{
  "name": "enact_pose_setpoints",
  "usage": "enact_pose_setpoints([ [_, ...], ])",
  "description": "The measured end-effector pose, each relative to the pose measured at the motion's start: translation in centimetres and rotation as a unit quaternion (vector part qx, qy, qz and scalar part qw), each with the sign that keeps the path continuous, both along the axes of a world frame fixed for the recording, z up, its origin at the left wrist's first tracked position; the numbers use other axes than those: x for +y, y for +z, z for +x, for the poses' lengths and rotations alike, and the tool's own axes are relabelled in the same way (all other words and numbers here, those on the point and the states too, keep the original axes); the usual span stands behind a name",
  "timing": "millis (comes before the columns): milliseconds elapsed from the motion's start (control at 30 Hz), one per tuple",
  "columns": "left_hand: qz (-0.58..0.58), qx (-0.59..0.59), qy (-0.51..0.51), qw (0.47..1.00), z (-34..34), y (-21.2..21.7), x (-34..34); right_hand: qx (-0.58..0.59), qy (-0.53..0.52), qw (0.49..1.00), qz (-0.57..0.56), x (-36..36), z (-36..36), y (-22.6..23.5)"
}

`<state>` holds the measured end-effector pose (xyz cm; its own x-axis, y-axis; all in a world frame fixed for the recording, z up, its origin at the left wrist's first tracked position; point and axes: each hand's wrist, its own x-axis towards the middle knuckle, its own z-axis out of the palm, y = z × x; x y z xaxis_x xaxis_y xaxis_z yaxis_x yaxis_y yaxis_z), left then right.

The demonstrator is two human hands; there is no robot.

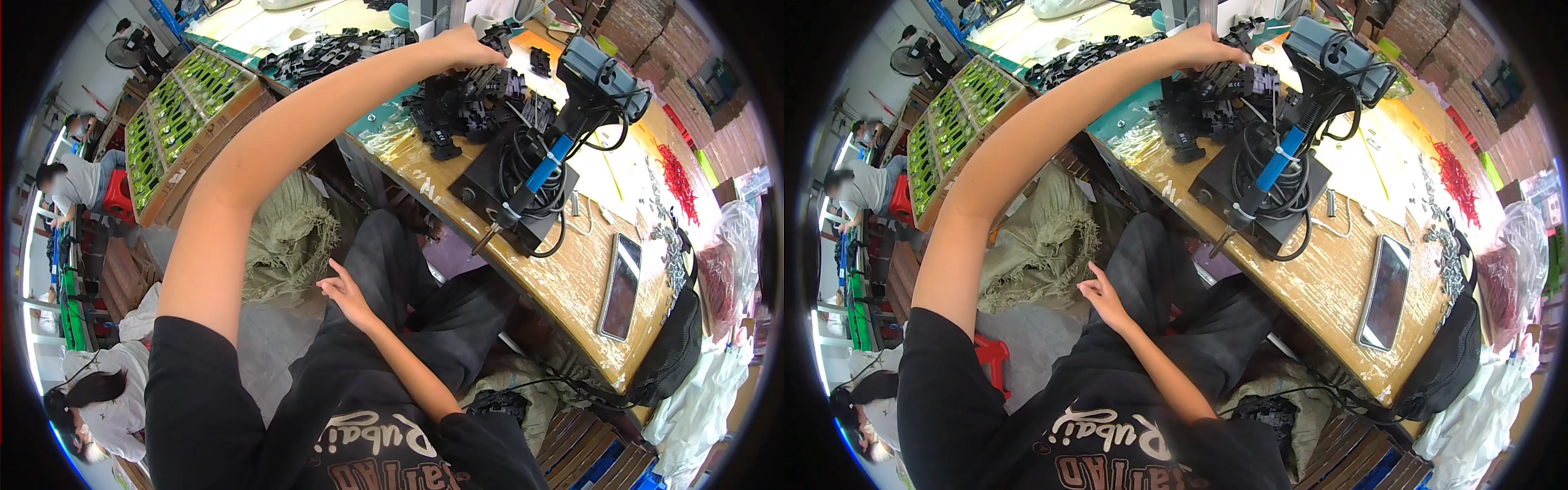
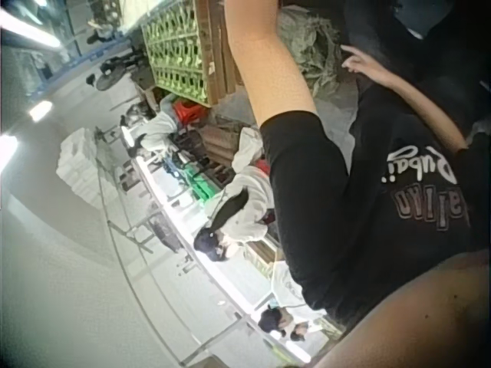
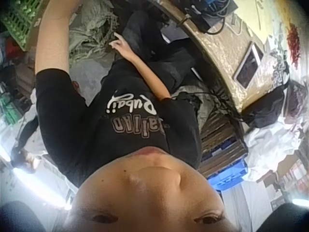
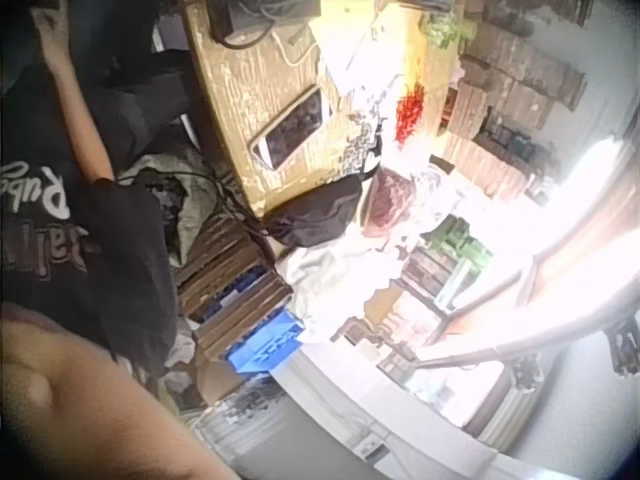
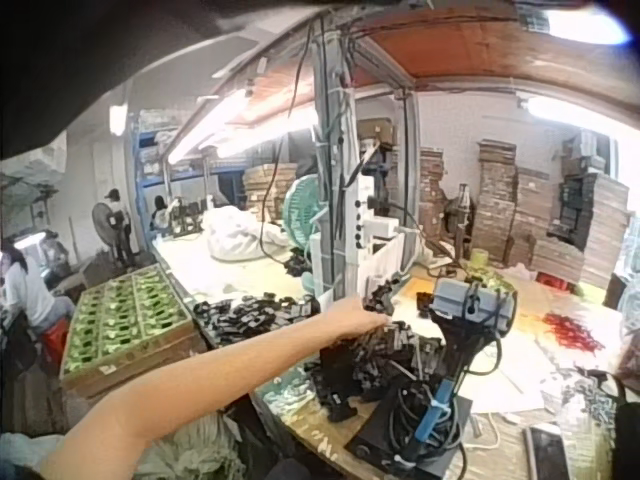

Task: Assembling small plastic components at a factory workstation.

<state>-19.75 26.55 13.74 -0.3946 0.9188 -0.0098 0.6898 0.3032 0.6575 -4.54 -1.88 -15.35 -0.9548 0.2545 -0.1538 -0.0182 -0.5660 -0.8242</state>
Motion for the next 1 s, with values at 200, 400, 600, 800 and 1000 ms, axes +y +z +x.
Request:
enact_pose_setpoints([
  [200,0.084,0.037,0.005,0.996,0.3,0.7,0.9,-0.001,-0.007,1.0,-0.002,0.3,0.4,0.0],
  [400,0.117,-0.006,-0.024,0.993,-0.9,0.7,-6.4,0.024,-0.003,1.0,-0.01,-0.3,0.3,-1.1],
  [600,0.002,-0.257,-0.169,0.951,-1.5,-3.7,-22.2,-0.016,-0.005,1.0,0.023,1.0,0.3,-1.2],
  [800,-0.337,-0.469,-0.096,0.811,-5.5,-16.7,-38.1,-0.072,0.017,0.997,0.032,1.0,-1.1,-0.7],
  [1000,-0.583,-0.101,0.04,0.805,-11.2,-26.6,-46.0,-0.094,0.062,0.992,0.063,-0.5,-4.2,0.1],
])
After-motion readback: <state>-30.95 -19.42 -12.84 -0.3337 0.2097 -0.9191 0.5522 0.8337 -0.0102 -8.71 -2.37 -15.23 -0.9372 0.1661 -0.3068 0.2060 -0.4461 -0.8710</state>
